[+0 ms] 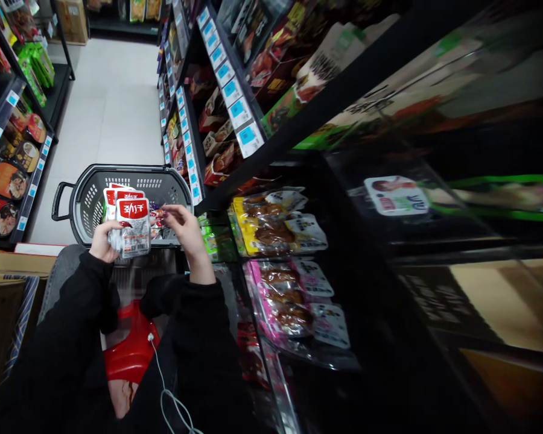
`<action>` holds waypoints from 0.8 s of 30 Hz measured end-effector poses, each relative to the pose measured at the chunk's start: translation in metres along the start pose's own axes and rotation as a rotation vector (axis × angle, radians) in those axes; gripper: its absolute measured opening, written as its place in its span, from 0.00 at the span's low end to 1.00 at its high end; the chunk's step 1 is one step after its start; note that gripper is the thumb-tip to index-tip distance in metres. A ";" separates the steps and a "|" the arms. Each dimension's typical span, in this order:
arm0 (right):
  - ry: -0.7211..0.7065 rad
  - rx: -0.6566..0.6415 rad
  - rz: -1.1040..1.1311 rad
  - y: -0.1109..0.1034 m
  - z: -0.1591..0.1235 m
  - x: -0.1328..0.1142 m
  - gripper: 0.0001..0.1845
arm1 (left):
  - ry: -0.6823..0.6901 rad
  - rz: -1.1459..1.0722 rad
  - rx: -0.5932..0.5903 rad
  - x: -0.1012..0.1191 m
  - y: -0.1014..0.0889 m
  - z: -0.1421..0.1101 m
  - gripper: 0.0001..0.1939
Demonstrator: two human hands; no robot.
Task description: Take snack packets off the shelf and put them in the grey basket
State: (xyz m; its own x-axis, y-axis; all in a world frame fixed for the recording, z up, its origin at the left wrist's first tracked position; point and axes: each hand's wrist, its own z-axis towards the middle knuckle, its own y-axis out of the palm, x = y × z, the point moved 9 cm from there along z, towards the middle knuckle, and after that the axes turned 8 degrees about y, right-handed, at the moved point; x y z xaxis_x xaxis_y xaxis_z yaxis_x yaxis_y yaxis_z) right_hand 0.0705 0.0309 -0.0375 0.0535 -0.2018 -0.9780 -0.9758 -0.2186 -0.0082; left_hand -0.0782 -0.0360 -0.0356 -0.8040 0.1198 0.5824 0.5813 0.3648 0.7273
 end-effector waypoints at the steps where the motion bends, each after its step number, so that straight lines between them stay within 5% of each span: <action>1: -0.007 -0.046 0.030 0.012 -0.003 -0.005 0.21 | 0.000 0.003 0.003 0.000 0.001 -0.001 0.22; 8: 0.024 -0.042 0.102 0.033 -0.010 -0.010 0.23 | -0.026 0.036 0.036 -0.005 0.002 -0.003 0.20; 14: -0.097 0.020 0.114 0.022 -0.013 -0.019 0.19 | -0.062 0.038 -0.019 -0.009 0.005 -0.004 0.17; 24: -0.201 0.202 0.186 0.001 -0.025 -0.037 0.17 | -0.128 0.079 0.068 -0.014 -0.007 -0.005 0.17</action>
State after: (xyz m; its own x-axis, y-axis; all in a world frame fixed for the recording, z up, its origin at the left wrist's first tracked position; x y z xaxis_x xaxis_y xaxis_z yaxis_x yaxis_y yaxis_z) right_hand 0.0730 0.0147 0.0042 -0.1527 -0.0237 -0.9880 -0.9883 0.0023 0.1526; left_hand -0.0706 -0.0449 -0.0464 -0.7681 0.2659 0.5824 0.6369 0.4106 0.6525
